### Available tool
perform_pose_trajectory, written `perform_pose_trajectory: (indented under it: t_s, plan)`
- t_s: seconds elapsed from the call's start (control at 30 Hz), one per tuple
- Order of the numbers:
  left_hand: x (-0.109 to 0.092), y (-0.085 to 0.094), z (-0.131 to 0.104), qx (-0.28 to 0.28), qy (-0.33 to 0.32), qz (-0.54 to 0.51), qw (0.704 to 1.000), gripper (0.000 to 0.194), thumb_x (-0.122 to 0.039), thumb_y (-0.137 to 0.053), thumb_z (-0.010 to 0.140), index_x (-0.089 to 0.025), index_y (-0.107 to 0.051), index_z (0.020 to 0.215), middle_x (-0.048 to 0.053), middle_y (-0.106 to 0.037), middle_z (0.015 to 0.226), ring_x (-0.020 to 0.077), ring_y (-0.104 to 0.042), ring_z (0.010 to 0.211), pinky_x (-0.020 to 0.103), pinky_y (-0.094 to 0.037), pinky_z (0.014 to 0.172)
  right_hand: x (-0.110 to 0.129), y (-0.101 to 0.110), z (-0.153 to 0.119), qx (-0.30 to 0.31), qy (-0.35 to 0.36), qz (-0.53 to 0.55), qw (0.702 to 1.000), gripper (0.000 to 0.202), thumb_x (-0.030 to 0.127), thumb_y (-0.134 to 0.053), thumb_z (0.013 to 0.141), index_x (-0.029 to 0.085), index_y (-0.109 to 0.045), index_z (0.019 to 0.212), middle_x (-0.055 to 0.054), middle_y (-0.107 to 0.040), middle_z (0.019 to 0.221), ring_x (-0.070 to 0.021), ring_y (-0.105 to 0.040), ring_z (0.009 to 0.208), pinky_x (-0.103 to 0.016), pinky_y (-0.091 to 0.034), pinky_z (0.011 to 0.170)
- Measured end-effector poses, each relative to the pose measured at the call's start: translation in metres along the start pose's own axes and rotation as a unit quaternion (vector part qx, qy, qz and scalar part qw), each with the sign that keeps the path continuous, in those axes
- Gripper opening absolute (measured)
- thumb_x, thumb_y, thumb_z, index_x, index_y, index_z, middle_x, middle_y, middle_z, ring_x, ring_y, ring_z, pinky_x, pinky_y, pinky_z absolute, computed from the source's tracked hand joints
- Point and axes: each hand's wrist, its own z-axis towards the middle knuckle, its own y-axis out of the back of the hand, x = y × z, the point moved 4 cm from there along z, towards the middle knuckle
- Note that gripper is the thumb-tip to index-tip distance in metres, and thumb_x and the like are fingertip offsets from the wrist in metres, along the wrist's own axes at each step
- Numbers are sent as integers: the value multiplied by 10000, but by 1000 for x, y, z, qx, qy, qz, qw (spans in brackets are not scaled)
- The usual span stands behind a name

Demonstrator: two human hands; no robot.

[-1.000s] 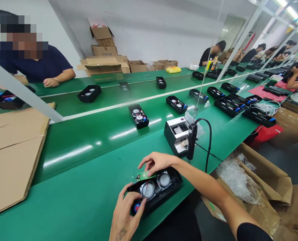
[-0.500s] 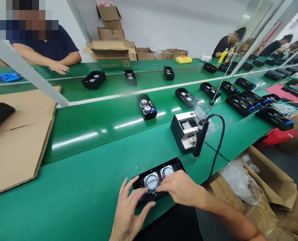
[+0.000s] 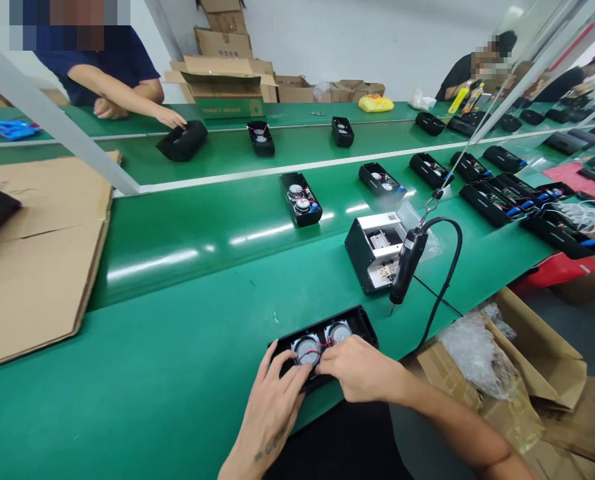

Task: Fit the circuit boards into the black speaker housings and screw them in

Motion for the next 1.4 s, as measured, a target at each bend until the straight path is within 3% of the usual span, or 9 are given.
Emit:
perform_pose_trajectory:
  t_s: [0.2, 0.37, 0.47, 0.6, 0.7, 0.8, 1.0, 1.2, 1.4]
  plan:
    - [2, 1, 5, 16, -1, -23, 1000, 492, -21, -615, 831, -210, -671, 1283, 5, -775, 943, 239, -678, 1023, 558, -371, 1285, -1, -10, -2, -33, 5, -28, 999, 239, 191, -659, 851, 167, -762, 1066, -64, -773, 953, -222, -676, 767, -363, -329, 609]
    - [1, -5, 3, -9, -20, -10, 1000, 404, -33, -660, 836, -210, -688, 1198, -7, -768, 924, 233, -665, 974, 544, -344, 1290, 0, -26, 0, -66, 8, -47, 997, 251, 138, -642, 862, 159, -776, 1073, -76, -773, 957, -227, -682, 794, -359, -393, 676]
    - [9, -8, 13, 7, -24, -25, 999, 249, -105, -726, 851, -236, -711, 1062, -21, -738, 839, 234, -673, 931, 557, -393, 1247, -5, -19, 5, -67, -6, -26, 997, 204, 121, -641, 879, 171, -787, 1013, -77, -785, 943, -225, -694, 799, -344, -400, 679]
    - [44, -3, 46, 99, 103, -150, 978, 253, -283, -870, 755, -272, -736, 968, -34, -717, 854, 214, -688, 883, 531, -472, 1146, -19, 15, 20, -73, -23, 66, 995, 305, 129, -718, 851, 206, -798, 1135, -68, -823, 1076, -251, -751, 967, -304, -434, 732]
    - [73, 2, 70, 187, 240, -265, 915, 444, -382, -913, 661, -261, -732, 1047, -48, -695, 846, 188, -658, 807, 368, -535, 864, -30, 40, 36, -62, -31, 87, 994, 495, 156, -771, 829, 223, -753, 1319, -59, -836, 1076, -269, -767, 990, -289, -435, 748]
    - [86, 6, 84, 229, 287, -320, 874, 546, -398, -918, 613, -243, -724, 1099, -77, -651, 754, 157, -616, 718, 284, -447, 689, -37, 51, 51, -36, -47, 78, 995, 467, 164, -767, 810, 213, -783, 1274, -37, -824, 901, -254, -759, 864, -280, -397, 660]
    - [86, 6, 88, 237, 296, -326, 866, 489, -401, -907, 601, -229, -718, 1018, -96, -610, 700, 128, -571, 652, 254, -387, 623, -45, 54, 67, 1, -52, 117, 992, 359, 213, -836, 743, 221, -841, 1102, -5, -799, 854, -222, -724, 816, -257, -398, 630]
    - [85, 6, 88, 229, 297, -348, 859, 510, -384, -908, 599, -223, -706, 1039, -83, -631, 731, 134, -564, 672, 263, -412, 638, -37, 49, 65, -14, -71, 47, 996, 401, 410, -873, 770, 206, -805, 1109, -53, -812, 912, -284, -750, 895, -284, -394, 641]
    - [85, 3, 87, 212, 289, -368, 858, 545, -390, -938, 588, -211, -699, 1043, -78, -633, 699, 145, -595, 702, 275, -444, 691, -35, 38, 64, -48, -84, 3, 995, 289, 363, -778, 840, 234, -821, 1095, -51, -795, 835, -286, -761, 834, -306, -409, 652]
